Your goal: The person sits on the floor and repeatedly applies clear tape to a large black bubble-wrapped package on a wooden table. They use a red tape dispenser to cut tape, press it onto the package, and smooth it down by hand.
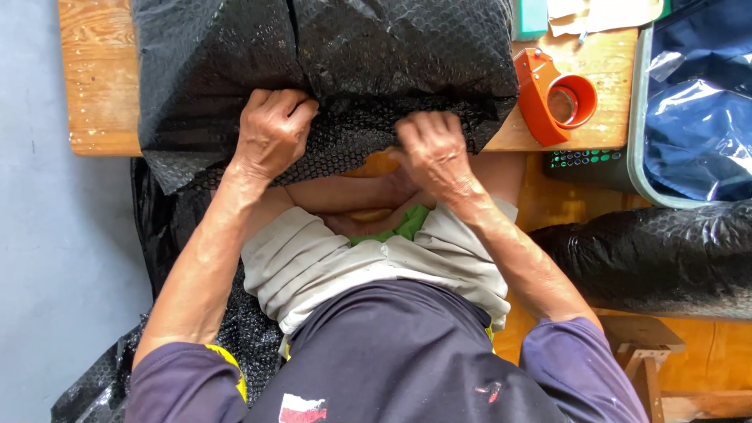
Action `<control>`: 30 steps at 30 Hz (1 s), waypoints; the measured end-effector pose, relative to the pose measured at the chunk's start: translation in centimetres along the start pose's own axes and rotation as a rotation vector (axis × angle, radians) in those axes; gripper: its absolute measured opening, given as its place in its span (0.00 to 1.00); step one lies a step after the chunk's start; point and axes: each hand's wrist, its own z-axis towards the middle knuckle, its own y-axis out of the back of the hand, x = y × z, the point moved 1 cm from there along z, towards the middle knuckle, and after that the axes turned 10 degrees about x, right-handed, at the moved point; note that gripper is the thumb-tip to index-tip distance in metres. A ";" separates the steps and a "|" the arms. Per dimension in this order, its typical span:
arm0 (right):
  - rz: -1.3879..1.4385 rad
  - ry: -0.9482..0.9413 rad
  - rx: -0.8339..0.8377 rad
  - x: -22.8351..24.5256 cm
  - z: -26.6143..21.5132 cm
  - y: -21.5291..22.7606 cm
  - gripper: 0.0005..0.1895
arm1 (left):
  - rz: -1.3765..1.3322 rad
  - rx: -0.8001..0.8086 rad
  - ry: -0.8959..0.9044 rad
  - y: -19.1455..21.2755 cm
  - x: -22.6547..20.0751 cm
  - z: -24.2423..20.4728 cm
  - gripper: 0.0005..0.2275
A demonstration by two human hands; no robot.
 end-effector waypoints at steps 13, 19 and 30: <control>0.118 0.095 0.130 -3.5 -2.4 0.8 0.16 | 0.100 -0.311 0.153 -1.2 -2.4 1.7 0.15; 0.110 0.137 0.090 -5.3 -3.1 -0.9 0.09 | 0.177 -0.312 0.145 -1.6 -2.4 0.8 0.13; 0.002 0.100 -0.082 -2.0 -1.5 0.4 0.05 | 0.184 -0.162 -0.027 2.7 -4.2 1.8 0.05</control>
